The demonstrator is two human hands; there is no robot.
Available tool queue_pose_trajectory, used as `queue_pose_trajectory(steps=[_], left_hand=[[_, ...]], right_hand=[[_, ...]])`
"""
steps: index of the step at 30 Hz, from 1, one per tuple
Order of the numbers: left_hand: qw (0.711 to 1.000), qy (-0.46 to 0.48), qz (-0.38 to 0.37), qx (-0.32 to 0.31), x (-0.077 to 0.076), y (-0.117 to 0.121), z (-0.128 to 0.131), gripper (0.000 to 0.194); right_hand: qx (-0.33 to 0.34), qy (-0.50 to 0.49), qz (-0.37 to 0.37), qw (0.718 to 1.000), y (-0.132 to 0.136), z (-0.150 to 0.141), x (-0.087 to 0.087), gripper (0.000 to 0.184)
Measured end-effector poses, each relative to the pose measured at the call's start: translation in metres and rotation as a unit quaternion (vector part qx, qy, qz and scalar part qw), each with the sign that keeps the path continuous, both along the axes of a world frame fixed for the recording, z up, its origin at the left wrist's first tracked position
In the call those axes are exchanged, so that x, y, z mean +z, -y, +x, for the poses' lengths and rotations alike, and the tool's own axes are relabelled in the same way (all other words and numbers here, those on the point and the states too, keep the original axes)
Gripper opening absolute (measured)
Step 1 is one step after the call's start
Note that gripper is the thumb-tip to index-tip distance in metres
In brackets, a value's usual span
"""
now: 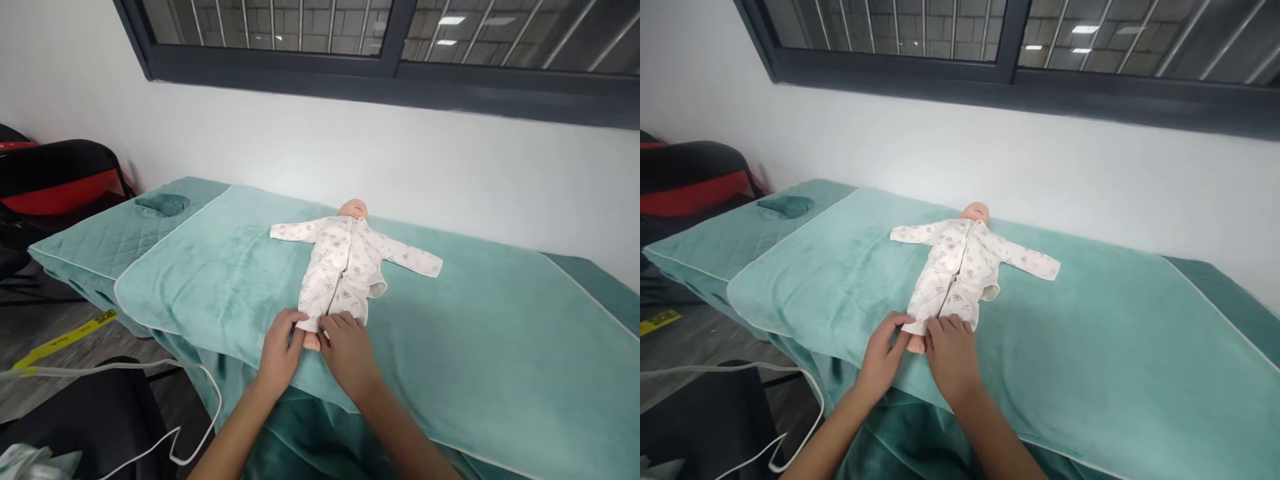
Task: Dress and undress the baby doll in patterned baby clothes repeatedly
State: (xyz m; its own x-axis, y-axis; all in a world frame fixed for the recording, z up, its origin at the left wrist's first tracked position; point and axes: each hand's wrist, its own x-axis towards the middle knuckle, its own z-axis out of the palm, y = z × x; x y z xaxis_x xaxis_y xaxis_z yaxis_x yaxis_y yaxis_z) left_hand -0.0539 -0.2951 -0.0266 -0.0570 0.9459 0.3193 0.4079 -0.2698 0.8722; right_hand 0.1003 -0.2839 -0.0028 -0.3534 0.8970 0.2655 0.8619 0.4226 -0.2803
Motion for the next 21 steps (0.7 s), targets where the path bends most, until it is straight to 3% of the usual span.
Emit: queue_pose_trajectory(steps=[4,10,14,18,21], left_hand=[[1.000,-0.010,0.026,-0.003,-0.002,0.013,-0.008,0.015],[0.993,-0.088,0.071,-0.017,-0.011,0.023,-0.022,0.020],[0.991,-0.106,0.082,-0.029,-0.013,0.027,-0.020,0.022],[0.984,-0.150,0.093,-0.005,-0.010,0.032,-0.014,0.025],[0.972,-0.197,0.128,-0.006,-0.004,0.035,-0.007,0.035]], right_hand=[[0.019,-0.049,0.013,0.999,0.009,-0.002,-0.005,0.016],[0.038,-0.133,0.024,0.990,0.034,0.002,-0.008,0.015],[0.039,-0.138,0.033,0.989,0.040,0.005,-0.012,0.013],[0.091,-0.147,0.042,0.984,0.043,0.017,-0.018,0.010],[0.024,-0.207,0.075,0.975,0.047,0.037,-0.028,0.020]])
